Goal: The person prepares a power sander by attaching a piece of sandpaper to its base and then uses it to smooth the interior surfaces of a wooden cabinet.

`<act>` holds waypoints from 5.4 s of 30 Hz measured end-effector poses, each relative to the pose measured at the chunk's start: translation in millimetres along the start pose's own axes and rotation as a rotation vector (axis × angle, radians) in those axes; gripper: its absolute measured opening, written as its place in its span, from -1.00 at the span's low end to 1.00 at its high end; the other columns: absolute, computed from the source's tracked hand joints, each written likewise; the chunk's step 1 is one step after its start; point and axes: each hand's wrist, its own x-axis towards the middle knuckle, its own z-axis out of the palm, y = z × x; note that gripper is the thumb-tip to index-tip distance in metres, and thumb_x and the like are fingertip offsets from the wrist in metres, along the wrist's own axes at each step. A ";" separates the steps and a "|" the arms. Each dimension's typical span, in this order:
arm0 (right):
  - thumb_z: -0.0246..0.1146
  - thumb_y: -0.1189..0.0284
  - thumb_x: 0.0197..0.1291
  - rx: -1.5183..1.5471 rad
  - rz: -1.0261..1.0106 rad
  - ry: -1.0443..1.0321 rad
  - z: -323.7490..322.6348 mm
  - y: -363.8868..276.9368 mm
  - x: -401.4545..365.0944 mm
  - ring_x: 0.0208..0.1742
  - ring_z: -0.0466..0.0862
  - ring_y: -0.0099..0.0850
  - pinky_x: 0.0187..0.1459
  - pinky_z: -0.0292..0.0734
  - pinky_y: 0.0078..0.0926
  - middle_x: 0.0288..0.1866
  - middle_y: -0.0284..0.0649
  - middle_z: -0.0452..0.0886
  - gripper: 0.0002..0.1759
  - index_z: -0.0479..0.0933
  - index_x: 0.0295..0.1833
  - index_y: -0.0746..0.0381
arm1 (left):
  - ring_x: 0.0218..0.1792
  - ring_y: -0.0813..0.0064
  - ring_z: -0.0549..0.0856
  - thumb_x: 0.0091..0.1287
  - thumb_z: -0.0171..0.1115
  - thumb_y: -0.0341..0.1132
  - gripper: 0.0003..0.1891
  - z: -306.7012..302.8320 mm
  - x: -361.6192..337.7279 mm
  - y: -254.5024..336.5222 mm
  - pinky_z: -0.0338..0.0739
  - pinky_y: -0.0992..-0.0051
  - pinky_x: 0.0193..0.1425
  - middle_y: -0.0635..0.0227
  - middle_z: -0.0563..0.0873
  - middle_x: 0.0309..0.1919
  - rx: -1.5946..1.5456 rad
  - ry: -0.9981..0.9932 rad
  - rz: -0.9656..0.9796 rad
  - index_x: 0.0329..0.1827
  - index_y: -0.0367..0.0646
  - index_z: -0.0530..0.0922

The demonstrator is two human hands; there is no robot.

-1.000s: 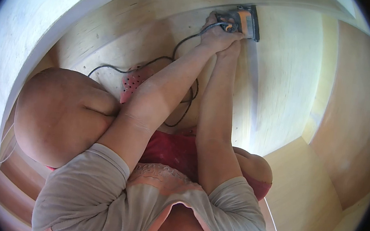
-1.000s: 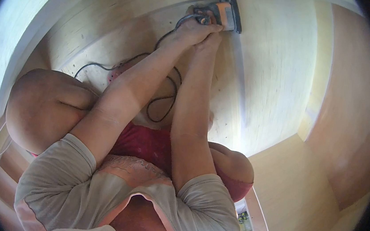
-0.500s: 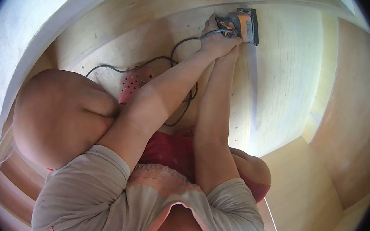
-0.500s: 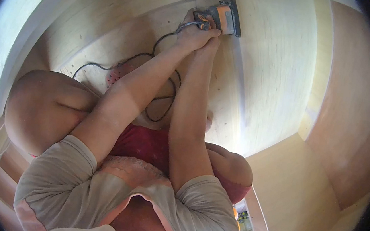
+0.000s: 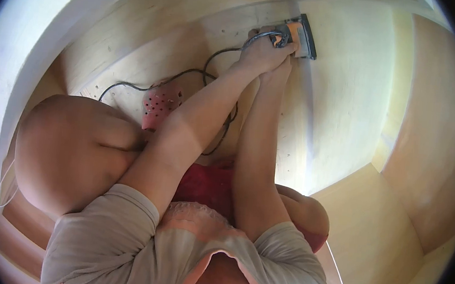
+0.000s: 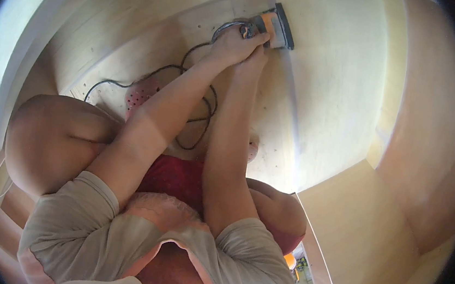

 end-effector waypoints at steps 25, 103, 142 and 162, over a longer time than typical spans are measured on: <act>0.16 0.44 0.01 0.718 0.093 -0.503 -62.9 11.2 -19.4 0.01 0.59 -0.34 0.07 0.52 -0.28 -0.01 -0.15 0.56 -0.47 0.34 0.16 0.36 | -0.29 0.45 0.70 0.17 0.27 0.06 -0.53 -38.7 -24.1 30.2 0.59 0.43 -0.15 0.33 0.72 -0.34 0.150 -0.273 0.007 -0.19 -0.25 0.61; 0.28 0.34 -0.03 -1.006 -0.241 -0.274 -18.6 -3.4 9.2 -0.07 0.63 -0.04 -0.06 0.52 -0.21 -0.14 0.08 0.63 -0.65 0.57 -0.10 0.26 | -0.06 0.33 0.68 -0.34 0.59 -0.16 -0.27 -19.6 2.9 -10.0 0.54 0.44 0.06 0.15 0.72 -0.14 -0.096 0.026 -0.255 0.01 -0.23 0.60; 0.24 0.29 0.02 -0.977 -0.294 -0.253 1.9 -8.2 26.3 -0.05 0.62 -0.04 -0.10 0.50 -0.20 -0.14 0.07 0.64 -0.65 0.57 -0.14 0.31 | -0.16 0.23 0.72 -0.38 0.57 -0.11 -0.39 -29.5 27.8 -0.1 0.57 0.42 -0.01 0.09 0.73 -0.26 -0.013 0.124 -0.196 -0.23 -0.29 0.66; 0.26 0.30 -0.05 -0.969 -0.128 -0.251 15.8 -18.8 34.7 0.03 0.61 -0.04 -0.01 0.50 -0.20 -0.10 0.15 0.62 -0.61 0.61 -0.16 0.38 | -0.35 0.41 0.73 -0.26 0.59 -0.27 -0.60 -36.4 30.3 12.3 0.60 0.47 -0.19 0.15 0.74 -0.40 -0.182 0.215 -0.218 -0.39 -0.35 0.67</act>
